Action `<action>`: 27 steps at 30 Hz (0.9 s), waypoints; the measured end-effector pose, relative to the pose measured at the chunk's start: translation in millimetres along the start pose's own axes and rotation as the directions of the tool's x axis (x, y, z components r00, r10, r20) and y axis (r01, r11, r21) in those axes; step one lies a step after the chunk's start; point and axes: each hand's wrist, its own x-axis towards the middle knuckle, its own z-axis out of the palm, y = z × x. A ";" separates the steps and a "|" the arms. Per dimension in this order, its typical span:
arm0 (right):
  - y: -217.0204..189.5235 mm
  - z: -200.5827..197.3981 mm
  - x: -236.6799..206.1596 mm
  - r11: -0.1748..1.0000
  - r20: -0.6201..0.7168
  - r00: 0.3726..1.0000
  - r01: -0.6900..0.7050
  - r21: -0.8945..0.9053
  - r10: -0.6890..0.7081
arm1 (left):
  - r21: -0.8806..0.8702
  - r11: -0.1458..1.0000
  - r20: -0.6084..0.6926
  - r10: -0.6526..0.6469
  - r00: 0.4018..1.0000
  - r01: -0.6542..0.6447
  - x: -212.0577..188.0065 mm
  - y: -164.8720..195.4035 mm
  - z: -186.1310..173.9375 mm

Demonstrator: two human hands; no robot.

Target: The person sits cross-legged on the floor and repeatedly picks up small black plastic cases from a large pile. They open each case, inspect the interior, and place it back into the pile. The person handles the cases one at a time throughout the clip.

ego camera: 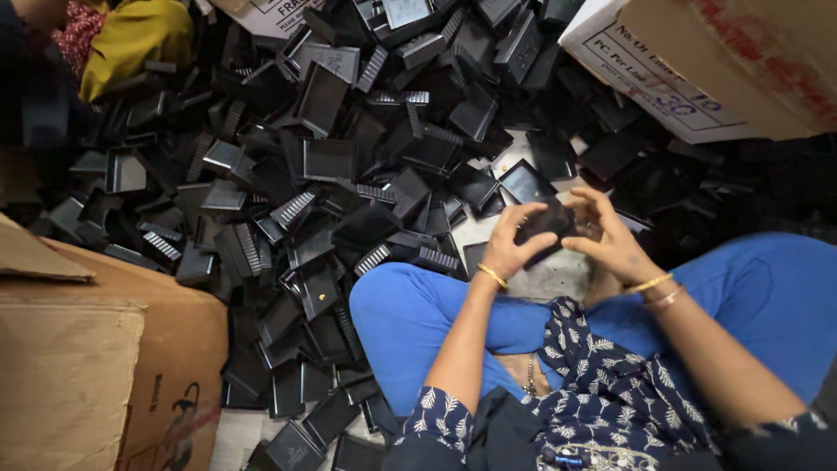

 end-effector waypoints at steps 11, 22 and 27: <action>26.0 -3.8 -7.0 0.872 -0.055 0.997 0.066 0.485 -0.045 | -0.291 0.956 0.080 0.002 0.997 0.022 -7.6 7.6 2.6; 48.1 -13.5 0.8 0.666 -0.203 0.935 -0.046 0.744 0.291 | 0.146 0.948 0.098 0.270 0.958 -0.283 -11.1 46.3 7.2; 44.2 -16.1 0.4 0.625 -0.107 0.918 -0.171 0.762 0.381 | 0.304 0.926 0.005 0.235 0.972 -0.225 -15.1 34.9 16.3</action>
